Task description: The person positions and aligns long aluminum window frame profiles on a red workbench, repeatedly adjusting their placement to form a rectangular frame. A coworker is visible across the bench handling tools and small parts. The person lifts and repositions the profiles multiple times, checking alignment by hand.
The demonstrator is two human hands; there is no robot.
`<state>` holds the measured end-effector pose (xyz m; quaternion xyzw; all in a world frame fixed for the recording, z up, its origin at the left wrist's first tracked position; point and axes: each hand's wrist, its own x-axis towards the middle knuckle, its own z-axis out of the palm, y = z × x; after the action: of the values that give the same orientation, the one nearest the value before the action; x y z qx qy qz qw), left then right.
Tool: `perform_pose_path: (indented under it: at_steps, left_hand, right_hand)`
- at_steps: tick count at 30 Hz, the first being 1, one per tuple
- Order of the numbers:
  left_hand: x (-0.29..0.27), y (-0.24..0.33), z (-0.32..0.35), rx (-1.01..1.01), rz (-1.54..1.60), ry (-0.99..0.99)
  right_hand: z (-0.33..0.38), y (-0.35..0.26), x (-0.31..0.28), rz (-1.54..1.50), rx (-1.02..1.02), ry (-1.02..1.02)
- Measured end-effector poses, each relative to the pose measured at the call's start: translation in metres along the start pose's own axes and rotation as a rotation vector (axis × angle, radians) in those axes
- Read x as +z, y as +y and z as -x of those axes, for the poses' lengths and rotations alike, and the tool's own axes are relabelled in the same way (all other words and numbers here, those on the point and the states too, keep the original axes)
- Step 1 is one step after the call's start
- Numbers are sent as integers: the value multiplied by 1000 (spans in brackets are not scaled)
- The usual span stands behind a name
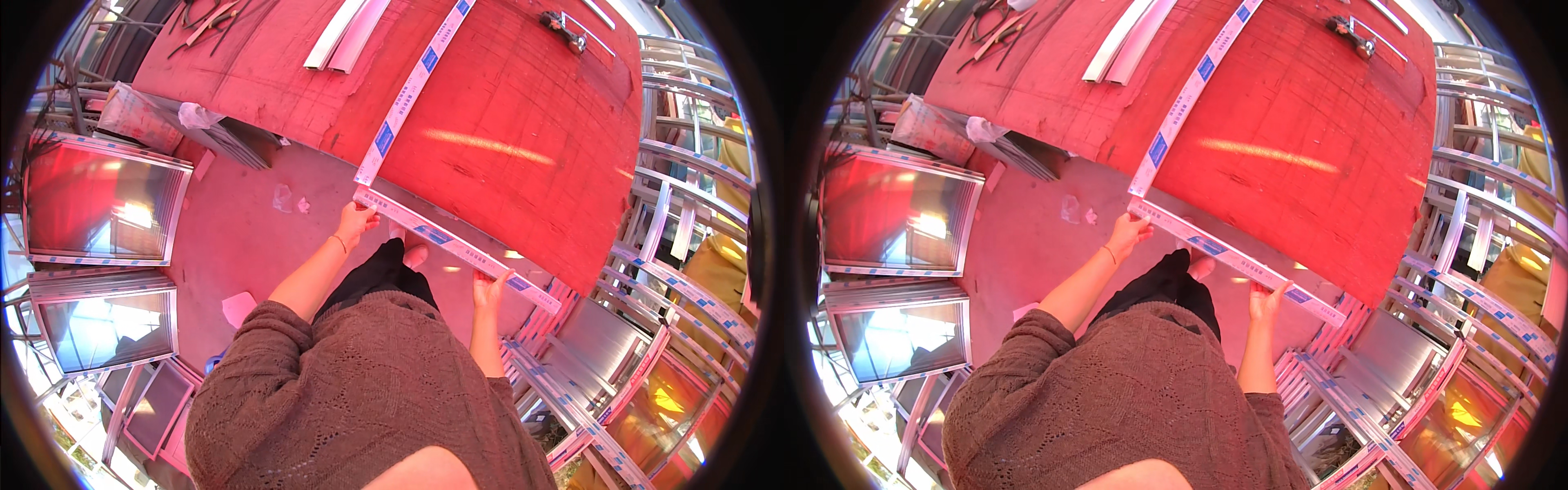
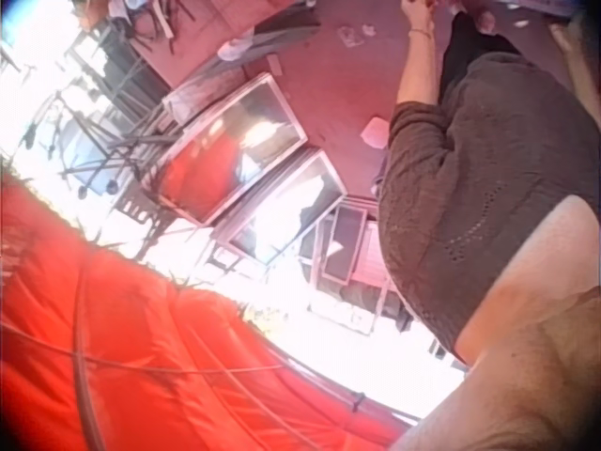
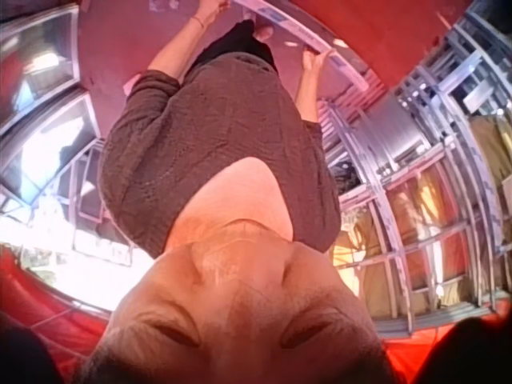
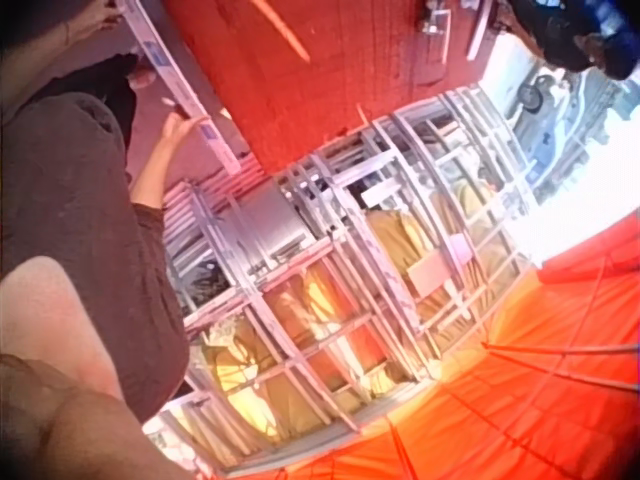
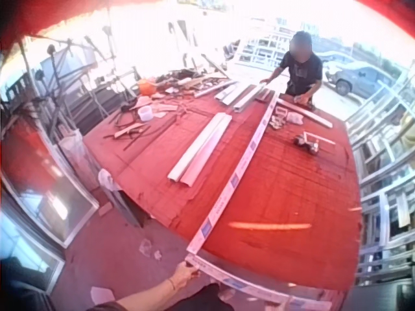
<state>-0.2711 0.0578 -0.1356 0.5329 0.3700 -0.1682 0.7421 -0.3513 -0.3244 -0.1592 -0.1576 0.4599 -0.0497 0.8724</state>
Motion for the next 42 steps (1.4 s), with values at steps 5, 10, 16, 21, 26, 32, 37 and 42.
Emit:
perform_pose_path:
  at_steps: [5,10,16,21,26,32,37,42]
  left_hand:
    - [3,-1,-1,-2,-18,20]
    - [6,1,-1,10,11,27]
    - [9,4,-6,21,10,64]
    - [8,10,-7,53,-42,24]
    - [4,12,-5,43,-96,1]
    - [-9,53,0,-264,-405,-195]
    - [3,112,13,180,-933,0]
    - [29,143,-31,819,-1085,79]
  right_hand:
    - [-23,10,-2,43,-59,67]
    - [-46,11,-3,94,-68,189]
    - [-63,9,-7,115,77,241]
    - [-61,16,4,166,82,219]
    - [-47,42,20,153,186,125]
    - [-41,77,35,236,126,133]
    - [-21,79,39,253,48,36]
    - [-23,82,44,222,-21,5]
